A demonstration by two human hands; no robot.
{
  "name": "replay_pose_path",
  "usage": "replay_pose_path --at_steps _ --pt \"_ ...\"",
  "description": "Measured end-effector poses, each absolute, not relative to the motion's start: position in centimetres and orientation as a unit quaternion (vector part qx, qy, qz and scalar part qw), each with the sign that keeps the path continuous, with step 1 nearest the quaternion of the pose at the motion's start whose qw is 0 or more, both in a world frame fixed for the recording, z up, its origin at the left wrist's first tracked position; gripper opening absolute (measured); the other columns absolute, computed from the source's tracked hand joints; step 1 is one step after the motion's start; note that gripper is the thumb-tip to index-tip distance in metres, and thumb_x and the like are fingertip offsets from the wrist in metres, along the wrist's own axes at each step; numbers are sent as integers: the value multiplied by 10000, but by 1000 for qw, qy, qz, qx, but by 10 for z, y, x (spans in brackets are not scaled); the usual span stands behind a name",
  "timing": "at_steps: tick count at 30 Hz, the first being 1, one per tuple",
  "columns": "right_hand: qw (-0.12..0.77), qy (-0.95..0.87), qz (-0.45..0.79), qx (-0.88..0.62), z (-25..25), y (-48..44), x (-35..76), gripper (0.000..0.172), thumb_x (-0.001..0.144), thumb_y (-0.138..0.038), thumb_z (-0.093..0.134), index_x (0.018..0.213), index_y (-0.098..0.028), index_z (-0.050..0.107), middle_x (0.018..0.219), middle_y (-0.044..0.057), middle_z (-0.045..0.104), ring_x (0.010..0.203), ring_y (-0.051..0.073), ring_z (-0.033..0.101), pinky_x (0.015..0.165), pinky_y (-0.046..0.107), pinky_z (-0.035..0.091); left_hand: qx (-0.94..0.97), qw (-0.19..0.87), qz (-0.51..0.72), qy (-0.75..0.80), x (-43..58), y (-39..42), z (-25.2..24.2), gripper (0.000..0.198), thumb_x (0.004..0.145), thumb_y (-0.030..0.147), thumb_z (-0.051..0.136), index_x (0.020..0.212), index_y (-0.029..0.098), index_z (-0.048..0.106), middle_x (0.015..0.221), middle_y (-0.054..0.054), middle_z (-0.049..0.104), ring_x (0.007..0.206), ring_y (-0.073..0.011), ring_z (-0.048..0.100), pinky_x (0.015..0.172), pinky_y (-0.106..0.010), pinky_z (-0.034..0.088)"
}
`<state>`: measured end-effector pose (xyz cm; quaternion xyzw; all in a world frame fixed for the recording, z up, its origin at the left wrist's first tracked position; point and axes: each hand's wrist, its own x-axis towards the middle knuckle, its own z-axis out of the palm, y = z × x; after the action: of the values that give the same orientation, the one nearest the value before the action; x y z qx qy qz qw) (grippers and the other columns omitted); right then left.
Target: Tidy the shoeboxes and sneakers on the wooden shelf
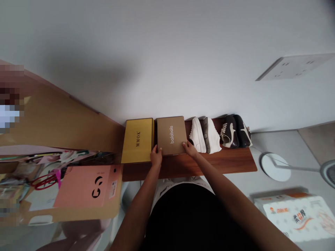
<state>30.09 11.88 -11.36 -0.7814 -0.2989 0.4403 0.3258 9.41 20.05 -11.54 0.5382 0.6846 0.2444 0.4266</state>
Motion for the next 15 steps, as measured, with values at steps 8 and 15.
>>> replay_pose_path --at_steps 8,15 --pt "397 -288 262 -831 -100 39 365 541 931 -553 486 1246 -142 640 1218 161 681 1070 252 665 944 395 541 658 453 267 539 151 146 -63 373 936 350 542 1249 186 656 1248 -109 694 1158 -226 650 1028 -368 485" --pt "274 -304 187 -893 -124 -10 442 534 802 -423 643 1216 -87 621 1189 205 664 1188 323 577 1035 456 451 682 522 128 496 243 104 -92 337 891 283 574 1161 114 684 1311 -170 652 1263 -282 581 1102 -409 406"
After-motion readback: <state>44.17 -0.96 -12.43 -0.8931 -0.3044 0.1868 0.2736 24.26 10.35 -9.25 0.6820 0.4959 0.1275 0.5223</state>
